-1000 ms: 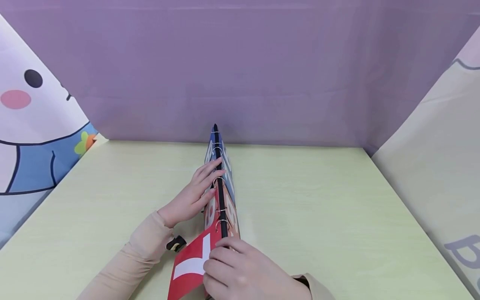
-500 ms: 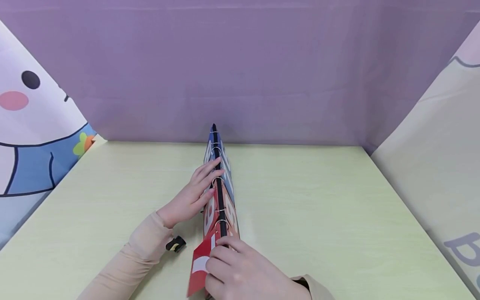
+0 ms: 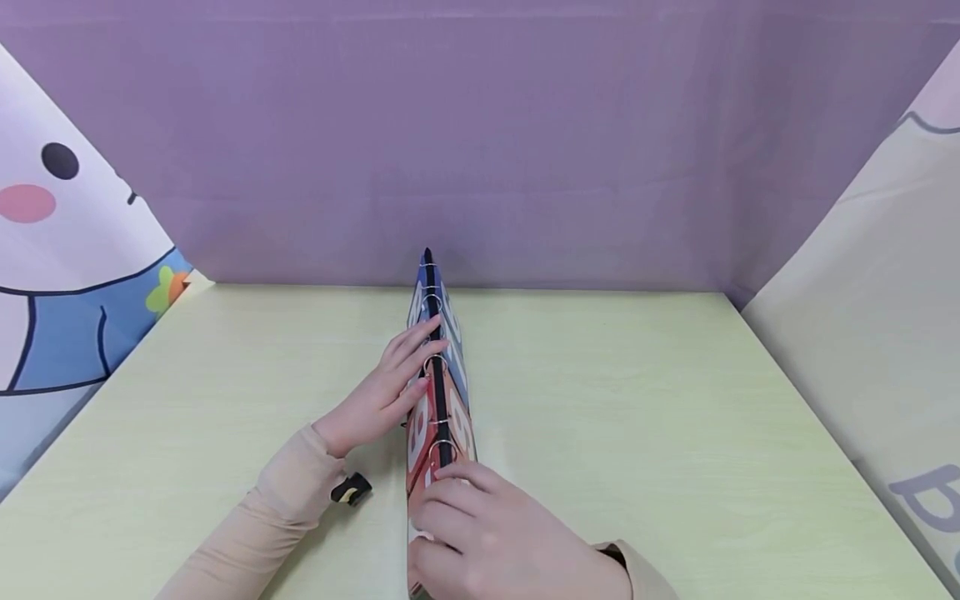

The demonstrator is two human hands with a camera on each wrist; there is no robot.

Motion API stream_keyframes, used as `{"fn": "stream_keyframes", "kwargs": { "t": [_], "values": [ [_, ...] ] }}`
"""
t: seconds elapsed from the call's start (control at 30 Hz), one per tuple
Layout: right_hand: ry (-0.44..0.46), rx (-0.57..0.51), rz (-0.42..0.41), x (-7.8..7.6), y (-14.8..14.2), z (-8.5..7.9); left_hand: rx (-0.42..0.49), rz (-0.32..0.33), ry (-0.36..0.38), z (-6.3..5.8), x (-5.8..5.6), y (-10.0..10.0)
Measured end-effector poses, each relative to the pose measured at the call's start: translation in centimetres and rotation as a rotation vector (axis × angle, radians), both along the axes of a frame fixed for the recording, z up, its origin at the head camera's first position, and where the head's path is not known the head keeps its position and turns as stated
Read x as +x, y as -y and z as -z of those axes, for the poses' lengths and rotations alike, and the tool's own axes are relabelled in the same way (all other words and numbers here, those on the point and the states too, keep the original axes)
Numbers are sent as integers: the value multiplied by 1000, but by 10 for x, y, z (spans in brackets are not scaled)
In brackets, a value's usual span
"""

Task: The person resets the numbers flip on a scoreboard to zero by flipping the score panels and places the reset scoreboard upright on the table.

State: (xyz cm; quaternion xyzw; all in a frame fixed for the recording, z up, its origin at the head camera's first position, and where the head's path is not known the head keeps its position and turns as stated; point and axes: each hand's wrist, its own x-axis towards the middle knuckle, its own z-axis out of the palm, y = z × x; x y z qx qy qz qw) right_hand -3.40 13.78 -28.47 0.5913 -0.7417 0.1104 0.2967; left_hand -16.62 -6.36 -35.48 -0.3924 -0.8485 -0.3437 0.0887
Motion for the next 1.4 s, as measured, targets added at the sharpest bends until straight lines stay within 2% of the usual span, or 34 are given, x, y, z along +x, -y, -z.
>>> {"fn": "stream_keyframes", "kwargs": {
  "t": [0.13,0.23,0.3,0.37,0.53,0.67,0.8,0.93,1.3,1.4],
  "values": [
    [107,-131,-98,-10,-8,-7,-2,2,-2,0,0,1],
    [154,-260,-134,-21,-15,-8,-4,-2,1,1,0,1],
    [222,-329,-116,-28,-21,-7,-4,-3,3,1,0,1],
    [312,-348,-81,-33,-27,-5,-6,-5,6,2,-1,1],
    [533,-205,22,-41,-42,-4,-10,-8,12,3,-1,0],
    [650,-78,3,-48,-45,-1,-9,-7,4,3,-1,1],
    [747,-17,11,-57,-45,7,-5,-5,1,3,-1,0],
    [792,13,54,-66,-47,15,-5,-5,18,3,0,0],
    [870,59,42,-77,-46,28,-13,-8,14,1,0,0],
    [877,67,4,-79,-45,31,-8,-10,8,1,0,0]
  ]
}}
